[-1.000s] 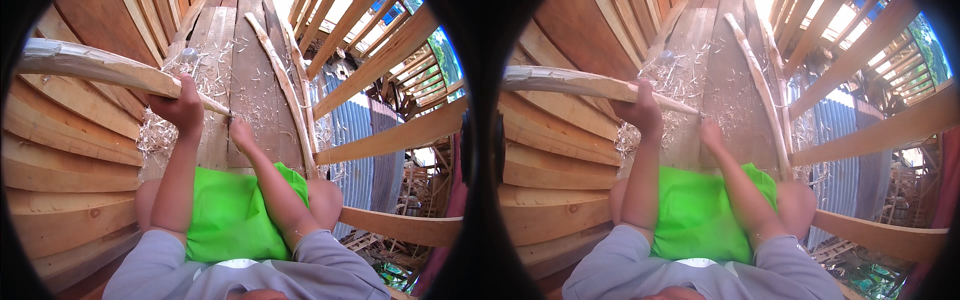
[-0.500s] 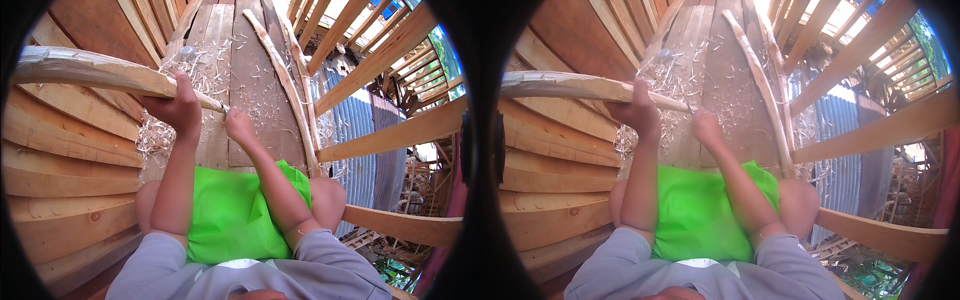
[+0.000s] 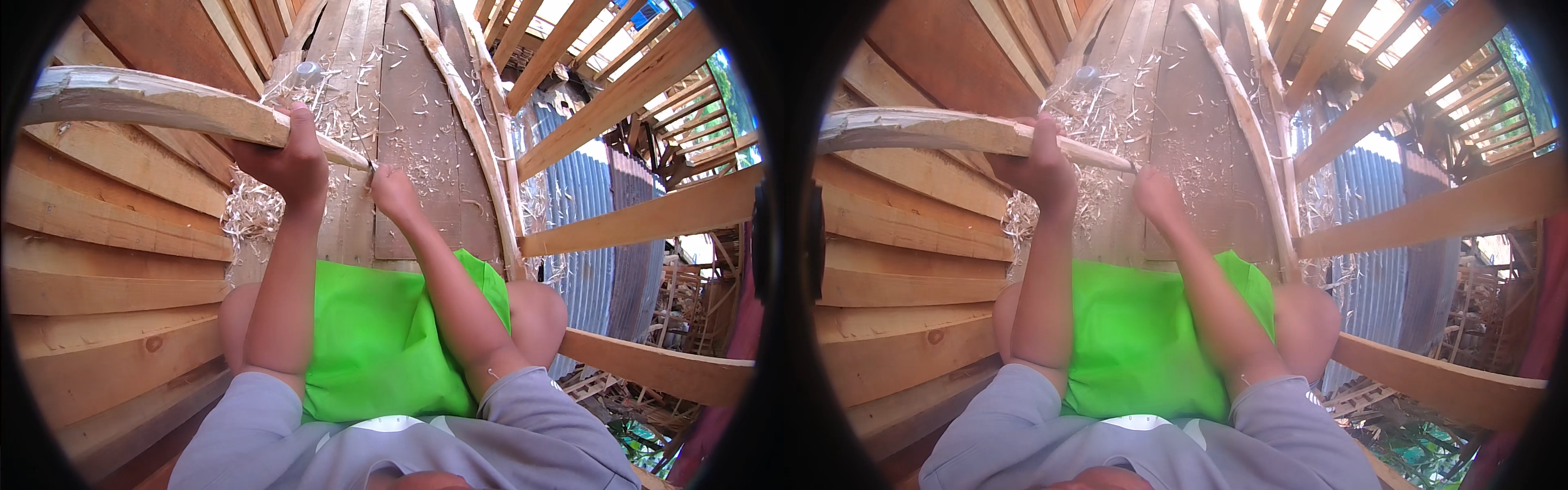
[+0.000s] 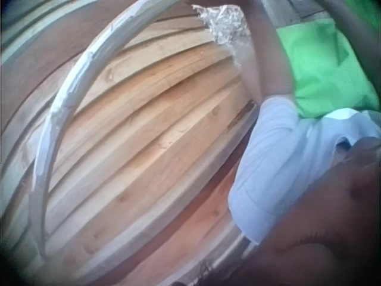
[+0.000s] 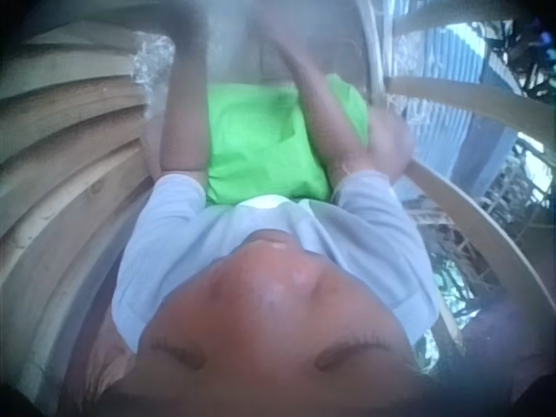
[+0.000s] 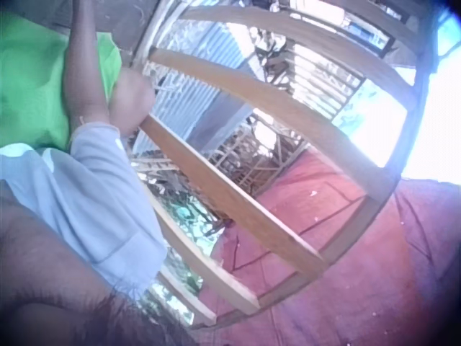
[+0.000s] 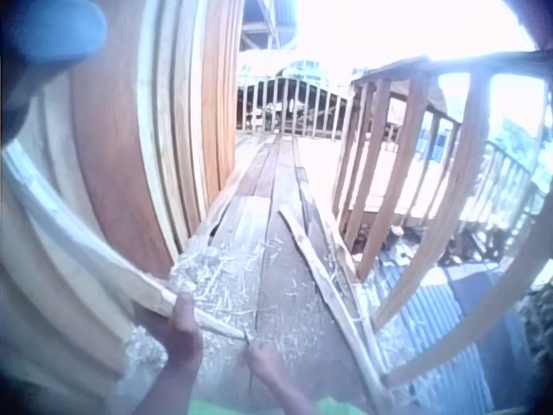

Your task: The person sits on a wooden floor and uses a small knife to carve a long curved wooden piece. They hold the wood with their left hand and repeatedly shave thin layers from its surface with the knife in their right hand, producing wood shavings.

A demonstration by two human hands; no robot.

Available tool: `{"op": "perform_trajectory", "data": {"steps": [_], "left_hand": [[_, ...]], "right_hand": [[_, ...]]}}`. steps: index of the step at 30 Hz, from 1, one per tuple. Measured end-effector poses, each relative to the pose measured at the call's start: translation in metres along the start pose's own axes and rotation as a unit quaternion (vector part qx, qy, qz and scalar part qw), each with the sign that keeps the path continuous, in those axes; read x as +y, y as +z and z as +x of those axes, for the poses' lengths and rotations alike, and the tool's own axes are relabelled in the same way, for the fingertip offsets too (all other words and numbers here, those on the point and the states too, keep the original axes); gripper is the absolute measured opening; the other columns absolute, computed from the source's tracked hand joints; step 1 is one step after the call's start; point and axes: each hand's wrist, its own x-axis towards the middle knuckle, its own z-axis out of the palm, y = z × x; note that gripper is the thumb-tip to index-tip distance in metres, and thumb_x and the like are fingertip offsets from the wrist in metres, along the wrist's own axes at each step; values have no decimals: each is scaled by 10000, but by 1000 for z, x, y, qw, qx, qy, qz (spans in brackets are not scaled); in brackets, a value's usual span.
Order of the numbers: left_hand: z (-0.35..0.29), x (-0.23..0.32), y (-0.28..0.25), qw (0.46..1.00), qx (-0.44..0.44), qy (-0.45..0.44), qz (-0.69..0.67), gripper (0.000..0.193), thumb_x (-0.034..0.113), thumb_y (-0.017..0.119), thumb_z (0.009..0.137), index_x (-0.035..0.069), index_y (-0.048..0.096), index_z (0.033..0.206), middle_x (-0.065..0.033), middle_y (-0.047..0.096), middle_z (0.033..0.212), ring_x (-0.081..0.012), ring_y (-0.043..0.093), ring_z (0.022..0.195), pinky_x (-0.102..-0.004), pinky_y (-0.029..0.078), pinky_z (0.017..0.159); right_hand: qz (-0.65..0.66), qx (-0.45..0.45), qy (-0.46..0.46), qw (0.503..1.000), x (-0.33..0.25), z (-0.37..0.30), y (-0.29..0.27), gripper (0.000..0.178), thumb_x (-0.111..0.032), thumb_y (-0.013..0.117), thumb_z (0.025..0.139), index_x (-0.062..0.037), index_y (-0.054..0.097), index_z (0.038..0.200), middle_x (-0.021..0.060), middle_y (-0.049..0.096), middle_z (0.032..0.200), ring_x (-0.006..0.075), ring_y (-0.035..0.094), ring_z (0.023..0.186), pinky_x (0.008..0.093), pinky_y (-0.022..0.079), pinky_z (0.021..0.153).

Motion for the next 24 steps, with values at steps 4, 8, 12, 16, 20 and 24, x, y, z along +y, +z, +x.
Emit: {"op": "perform_trajectory", "data": {"steps": [4, 8, 12, 16, 20, 24], "left_hand": [[2, -5, 2, 997, -29, 34, -56, 153, 12, 640, 732, 36, 503, 796, -59, 577, 678, -157, 558, 653, -305, 478, 655], [5, 2, -7, 997, -51, -16, -62, 148, -10, 632, 731, 48, 501, 767, -47, 576, 671, -155, 553, 647, -318, 479, 674], [5, -2, -8, 998, -52, 10, -46, 176, -41, 614, 742, 48, 491, 831, -54, 572, 668, -152, 575, 638, -316, 500, 652], [-1, 14, 6, 986, -81, -51, -134, 190, -68, 603, 733, 46, 478, 821, -63, 558, 675, -157, 589, 643, -322, 524, 623], [12, -15, -11, 997, -37, 30, -66, 186, -69, 600, 729, 46, 481, 814, -60, 558, 677, -151, 575, 645, -312, 517, 607], [2, -5, -6, 986, -96, 3, -134, 270, -86, 581, 728, 53, 456, 923, -70, 548, 745, -147, 539, 650, -307, 500, 605]], "right_hand": [[40, 21, -10, 999, 19, 14, 0, 623, -384, 320, 949, 140, 654, 971, 389, 629, 1009, 531, 602, 1029, 516, 449, 958], [11, -18, -19, 1000, 3, 2, -3, 630, -391, 315, 955, 138, 653, 1012, 408, 607, 1068, 537, 581, 1080, 509, 440, 988], [-8, 5, 9, 1000, 13, 12, 10, 590, -366, 313, 966, 106, 666, 991, 386, 617, 1056, 517, 597, 1053, 519, 448, 966], [-121, 30, -129, 984, 104, 55, 17, 583, -344, 309, 970, 130, 649, 984, 384, 628, 982, 517, 623, 969, 528, 467, 916], [-56, -23, -59, 996, 1, 4, 7, 450, -239, 369, 966, 110, 650, 1006, 342, 648, 1023, 471, 637, 1004, 521, 493, 900], [-40, -39, 7, 998, 46, 31, 8, 433, -231, 373, 971, 96, 653, 1015, 334, 649, 1028, 458, 633, 1009, 522, 494, 891]]}}
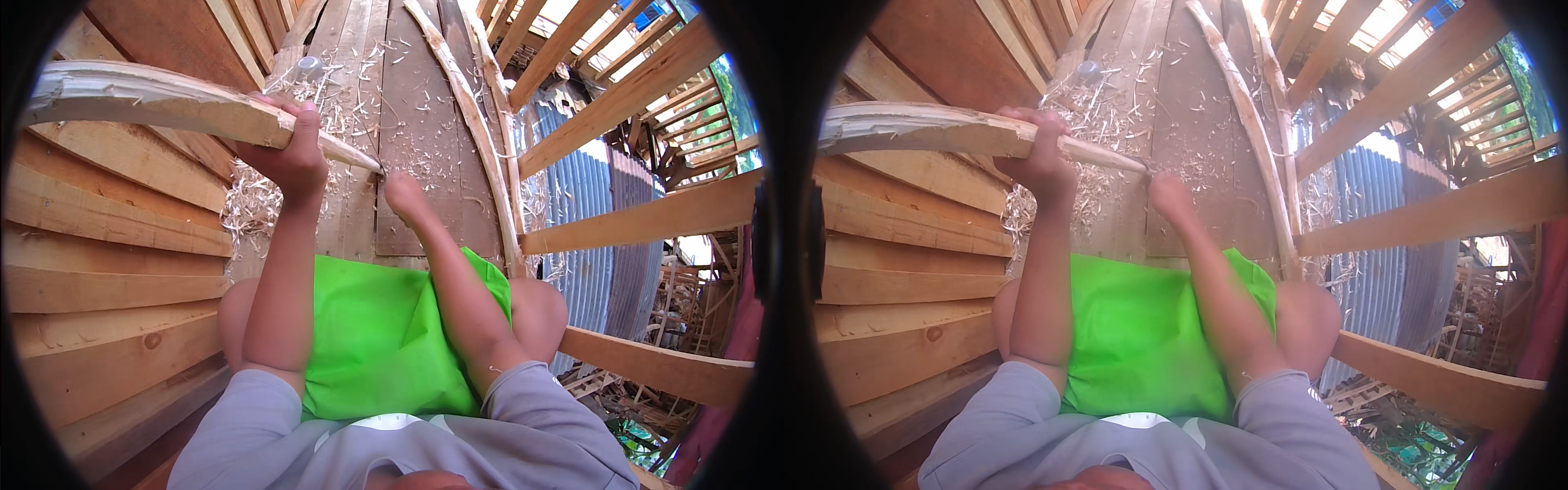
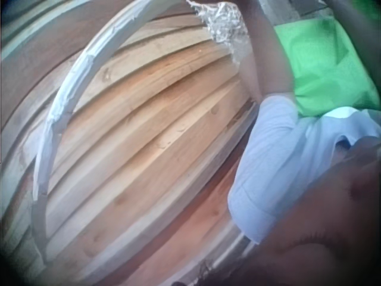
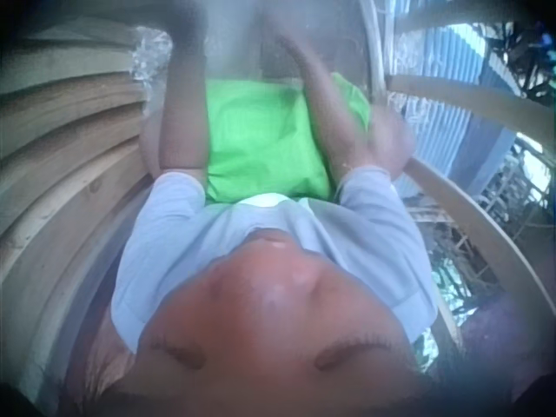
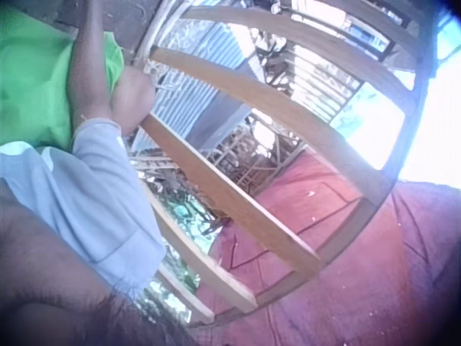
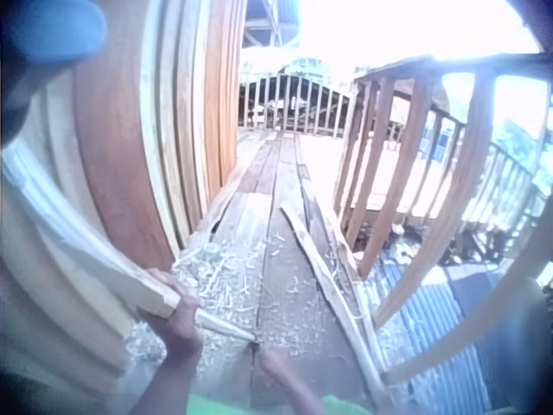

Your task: The person sits on a wooden floor and uses a small knife to carve a long curved wooden piece. They hold the wood with their left hand and repeatedly shave thin layers from its surface with the knife in their right hand, producing wood shavings.

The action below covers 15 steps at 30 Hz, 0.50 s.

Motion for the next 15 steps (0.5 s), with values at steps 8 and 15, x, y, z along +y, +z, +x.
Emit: {"op": "perform_trajectory", "data": {"steps": [8, 15], "left_hand": [[9, -11, -22, 988, -117, -16, -95, 431, -123, 558, 731, 90, 374, 1058, -54, 459, 769, -144, 476, 682, -312, 489, 616], [6, -8, -15, 984, -121, -42, -126, 430, -125, 592, 739, 84, 384, 1052, -61, 480, 793, -145, 491, 711, -301, 492, 631]], "right_hand": [[74, 47, -66, 994, -40, -29, 0, 555, -330, 319, 959, 121, 630, 871, 351, 637, 868, 480, 636, 854, 514, 478, 810], [82, 85, -81, 990, -51, -38, -4, 572, -335, 293, 961, 85, 666, 854, 344, 646, 931, 503, 623, 941, 538, 468, 886]]}}
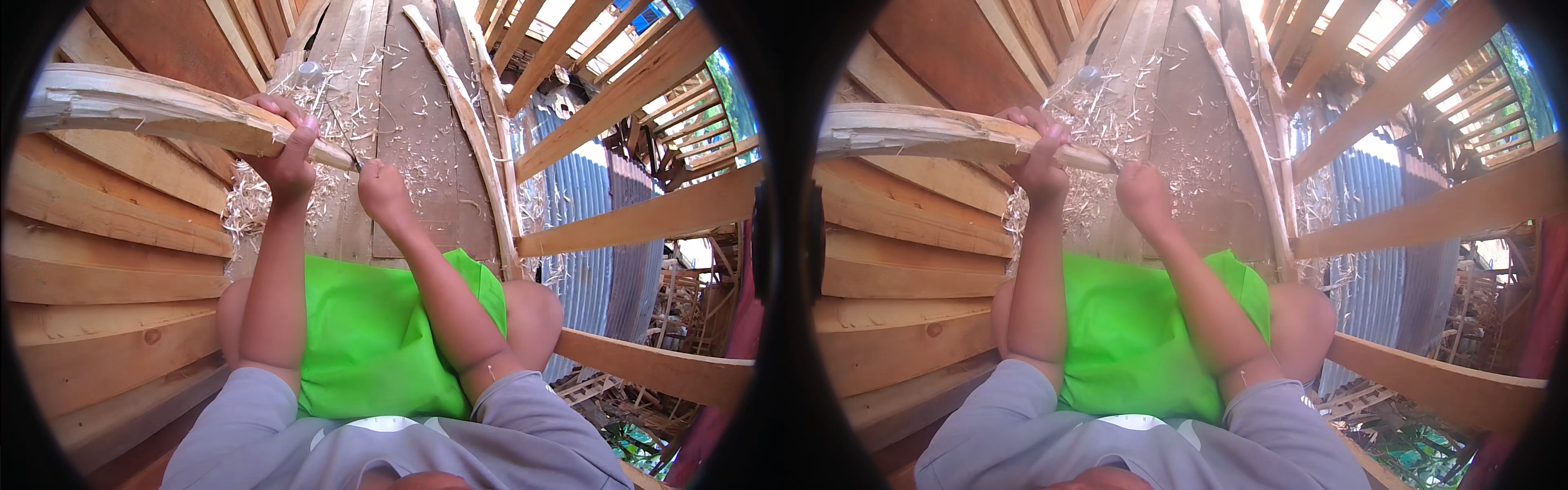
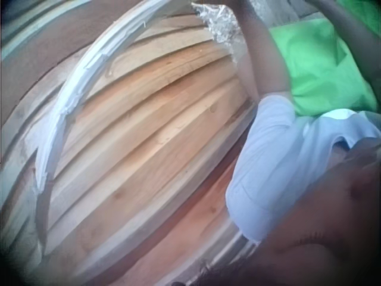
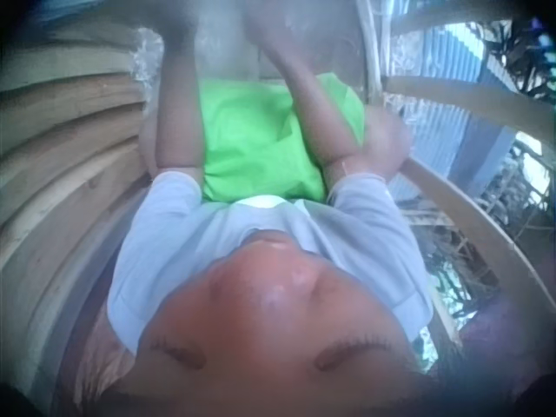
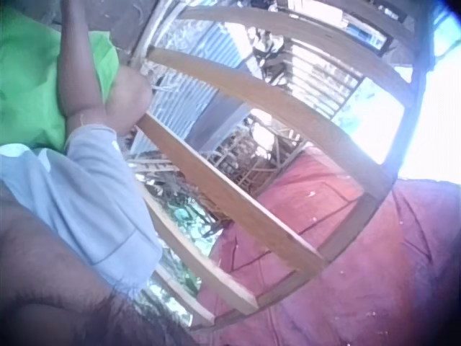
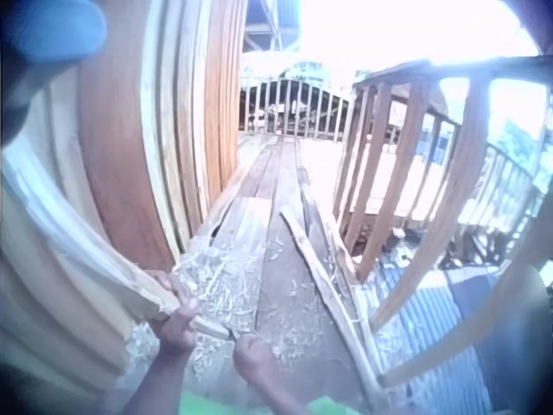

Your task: The person sits on a wooden floor and uses a small knife to carve a long curved wooden piece. They hold the wood with their left hand and repeatedly shave thin layers from its surface with the knife in their right hand, producing wood shavings.

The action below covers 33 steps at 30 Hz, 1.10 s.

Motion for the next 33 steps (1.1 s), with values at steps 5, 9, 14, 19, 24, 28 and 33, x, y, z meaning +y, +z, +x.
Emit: {"op": "perform_trajectory", "data": {"steps": [5, 9, 14, 19, 24, 28, 33], "left_hand": [[1, 7, 1, 999, 17, -5, -28, 423, -98, 637, 727, 59, 390, 1032, -65, 500, 783, -142, 519, 699, -301, 526, 600], [0, 3, -2, 999, 29, -8, -21, 416, -95, 632, 730, 62, 391, 1030, -65, 499, 780, -146, 525, 692, -304, 530, 593], [-2, 5, 1, 1000, 20, -1, 15, 396, -114, 557, 769, 106, 387, 1051, -43, 468, 798, -151, 490, 691, -338, 486, 635], [-1, 6, -1, 999, 40, -5, -7, 389, -78, 624, 750, 76, 394, 1024, -61, 501, 789, -154, 536, 683, -313, 531, 598], [5, 8, 8, 1000, 7, -6, -18, 392, -93, 598, 757, 82, 404, 1049, -56, 495, 785, -152, 518, 681, -314, 514, 619], [1, 6, -8, 1000, 22, 3, 8, 398, -97, 592, 752, 85, 410, 1056, -56, 492, 784, -154, 513, 680, -318, 505, 622], [1, 7, 9, 999, 27, -17, -23, 392, -102, 652, 729, 45, 454, 1033, -47, 540, 787, -120, 554, 688, -274, 516, 626]], "right_hand": [[5, -1, -7, 1000, -9, -8, -2, 574, -347, 304, 963, 81, 675, 872, 328, 658, 938, 492, 637, 920, 549, 477, 876], [-65, -17, 3, 998, 5, -8, -6, 550, -345, 319, 972, 78, 670, 959, 327, 656, 996, 493, 633, 956, 557, 475, 899], [-117, -70, -48, 990, 64, 7, -6, 561, -340, 308, 979, 94, 662, 1008, 358, 629, 1062, 521, 612, 996, 558, 454, 959], [13, -33, 16, 999, -4, -18, -5, 570, -354, 321, 967, 100, 665, 953, 372, 639, 976, 520, 617, 986, 538, 471, 907], [24, -27, 33, 999, 66, 17, 18, 580, -353, 312, 963, 116, 651, 925, 369, 645, 901, 512, 633, 927, 520, 484, 860], [-3, -17, -21, 1000, 23, -1, 14, 569, -352, 312, 976, 109, 647, 954, 345, 653, 920, 502, 636, 926, 531, 483, 849], [2, 18, 50, 999, 66, 16, 18, 600, -358, 296, 973, 134, 638, 931, 368, 638, 932, 512, 631, 943, 529, 477, 890]]}}
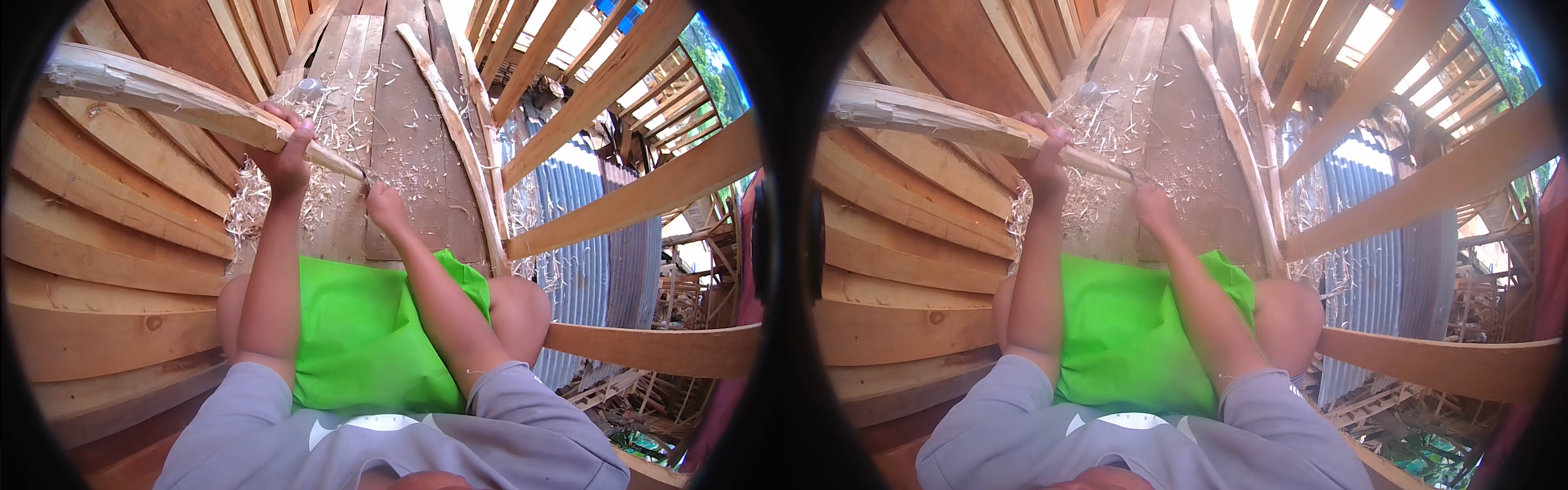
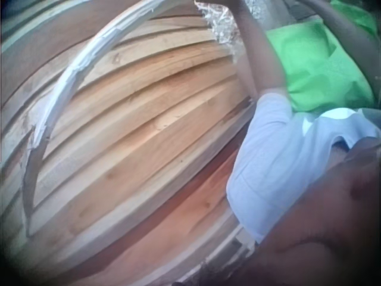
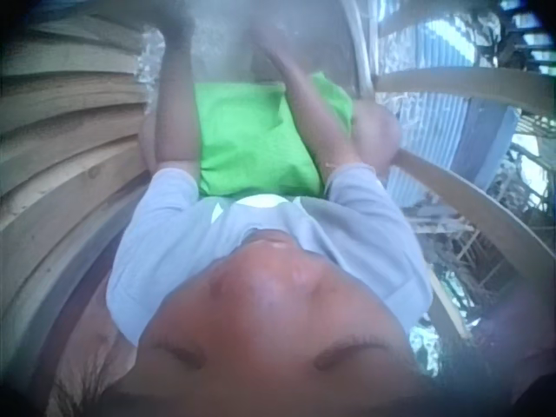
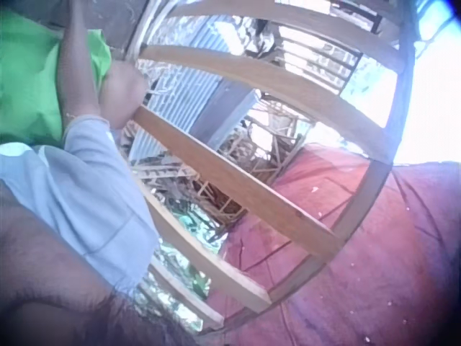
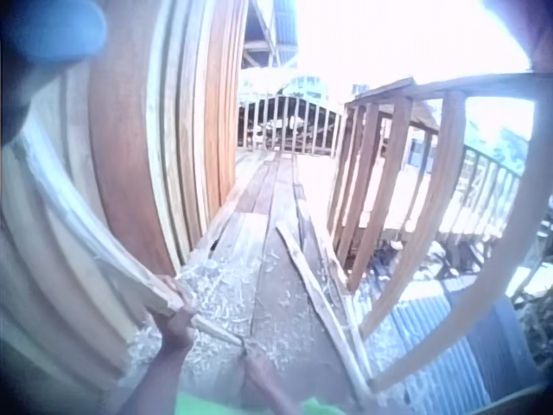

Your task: The person sits on a wooden floor and uses a small knife to carve a long curved wooden piece. They hold the wood with their left hand and repeatedly shave thin layers from its surface with the knife in their right hand, producing wood shavings.

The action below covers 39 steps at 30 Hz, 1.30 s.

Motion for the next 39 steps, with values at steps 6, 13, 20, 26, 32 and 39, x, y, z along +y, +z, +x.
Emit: {"op": "perform_trajectory", "data": {"steps": [6, 13, 20, 26, 32, 39], "left_hand": [[2, -1, -13, 997, 44, 41, 58, 290, -81, 672, 729, 35, 510, 939, -27, 560, 737, -97, 555, 668, -247, 487, 639], [3, -3, -9, 997, 35, 40, 57, 279, -51, 704, 720, 29, 528, 921, -29, 582, 738, -95, 561, 667, -248, 476, 656], [-1, -4, -18, 994, 56, 38, 85, 261, -48, 704, 717, 31, 525, 889, -21, 574, 729, -96, 554, 657, -247, 468, 638], [5, -6, -1, 997, 24, 43, 58, 232, -42, 698, 720, 39, 530, 858, -23, 573, 727, -101, 559, 657, -253, 475, 628], [0, -3, -18, 992, 53, 50, 100, 237, -49, 703, 703, 36, 535, 846, -20, 570, 692, -103, 550, 621, -256, 472, 617], [2, -16, 2, 996, 38, 60, 59, 265, -53, 700, 720, 37, 525, 897, -29, 575, 735, -101, 556, 646, -251, 479, 623]], "right_hand": [[-27, -33, -61, 997, -38, -18, -4, 646, -384, 305, 953, 163, 642, 881, 374, 644, 867, 496, 651, 891, 516, 485, 841], [-13, -1, -43, 999, -9, -4, 2, 668, -410, 308, 949, 167, 634, 859, 352, 649, 823, 469, 659, 810, 510, 494, 788], [-30, -36, 2, 999, -49, -22, -8, 607, -374, 313, 956, 138, 639, 950, 346, 648, 923, 482, 638, 911, 519, 480, 856], [-33, -31, 36, 998, 3, 19, -4, 587, -358, 293, 977, 120, 633, 1003, 323, 628, 964, 446, 610, 936, 507, 467, 848], [12, -86, 67, 994, -36, -13, 0, 537, -330, 327, 980, 89, 635, 1115, 338, 618, 1156, 470, 598, 1105, 509, 457, 965], [-85, -92, 28, 992, 70, 47, 5, 515, -334, 289, 982, 38, 544, 733, 112, 511, 558, 252, 487, 431, 465, 360, 389]]}}
